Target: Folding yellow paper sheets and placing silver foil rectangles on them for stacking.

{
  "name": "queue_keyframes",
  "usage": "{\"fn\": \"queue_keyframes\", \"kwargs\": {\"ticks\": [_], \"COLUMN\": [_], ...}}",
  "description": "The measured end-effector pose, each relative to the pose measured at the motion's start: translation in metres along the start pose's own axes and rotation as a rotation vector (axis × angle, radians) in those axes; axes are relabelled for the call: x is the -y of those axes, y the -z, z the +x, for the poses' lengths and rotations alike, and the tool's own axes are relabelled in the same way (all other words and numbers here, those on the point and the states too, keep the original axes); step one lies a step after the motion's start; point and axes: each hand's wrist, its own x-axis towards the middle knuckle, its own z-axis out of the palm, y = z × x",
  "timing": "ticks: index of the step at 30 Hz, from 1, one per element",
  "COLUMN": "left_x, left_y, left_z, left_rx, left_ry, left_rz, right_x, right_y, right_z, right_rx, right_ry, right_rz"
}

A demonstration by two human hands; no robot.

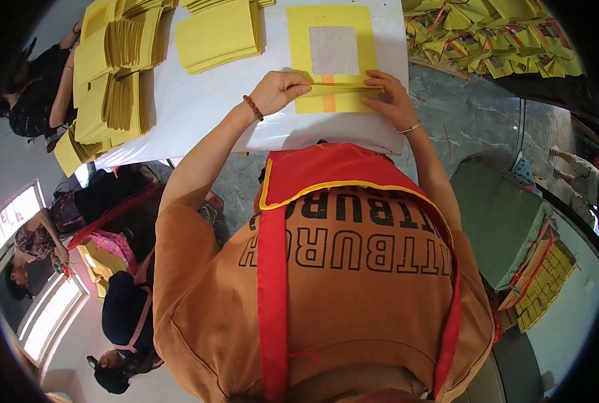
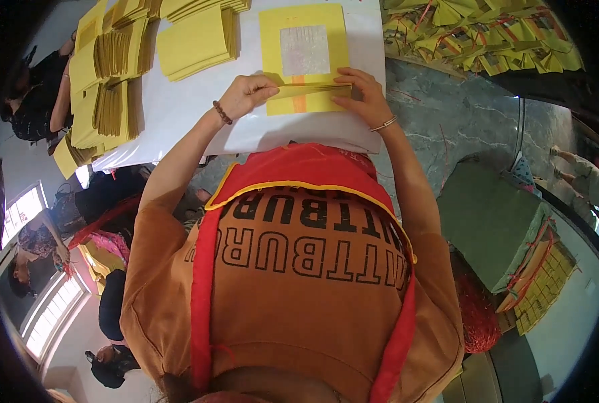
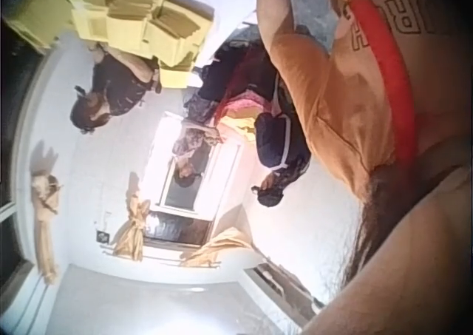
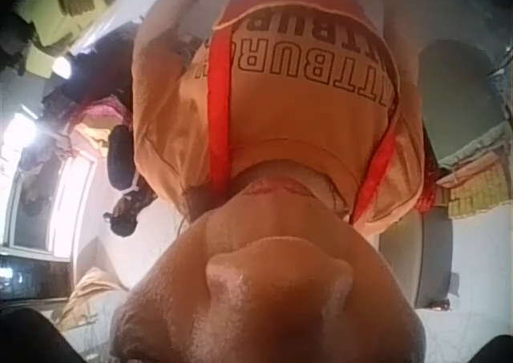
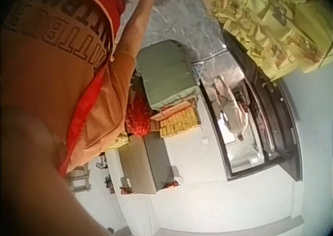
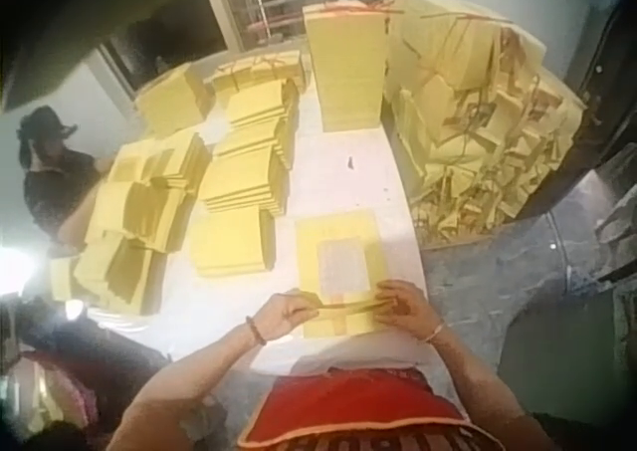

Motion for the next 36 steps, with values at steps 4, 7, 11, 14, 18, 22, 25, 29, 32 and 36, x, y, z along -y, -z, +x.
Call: {"fn": "queue_keyframes", "kwargs": {"ticks": [4,7,11,14,18,22,25,29,32,36], "left_x": [0.002,-0.001,0.006,0.023,0.027,0.016,0.01,-0.001,-0.007,0.005], "left_y": [0.0,0.003,0.001,0.002,0.0,0.002,0.0,-0.015,-0.018,-0.026], "left_z": [0.003,0.005,0.0,0.012,0.024,0.013,-0.006,-0.027,-0.021,-0.007], "left_rx": [0.024,0.037,-0.227,-0.304,-0.329,-0.306,-0.283,-0.214,-0.229,-0.31], "left_ry": [0.083,0.148,-0.267,-0.402,-0.321,-0.433,-0.454,-0.297,-0.158,0.307], "left_rz": [-0.039,-0.114,0.007,0.426,0.472,0.464,0.431,0.217,0.092,-0.286], "right_x": [0.001,-0.003,-0.007,-0.005,0.002,0.007,0.039,0.044,0.037,0.036], "right_y": [-0.006,-0.009,-0.01,-0.009,-0.003,0.012,0.019,0.018,0.003,-0.004], "right_z": [0.001,0.006,0.014,0.019,0.021,0.012,0.003,-0.009,-0.007,0.021], "right_rx": [-0.087,-0.137,-0.128,-0.123,-0.176,-0.171,-0.045,0.108,-0.095,-0.118], "right_ry": [0.027,-0.114,-0.121,-0.308,-0.227,0.214,0.245,0.152,0.036,-0.399], "right_rz": [-0.139,-0.097,-0.014,0.178,0.18,-0.324,-0.435,-0.308,-0.265,-0.084]}}
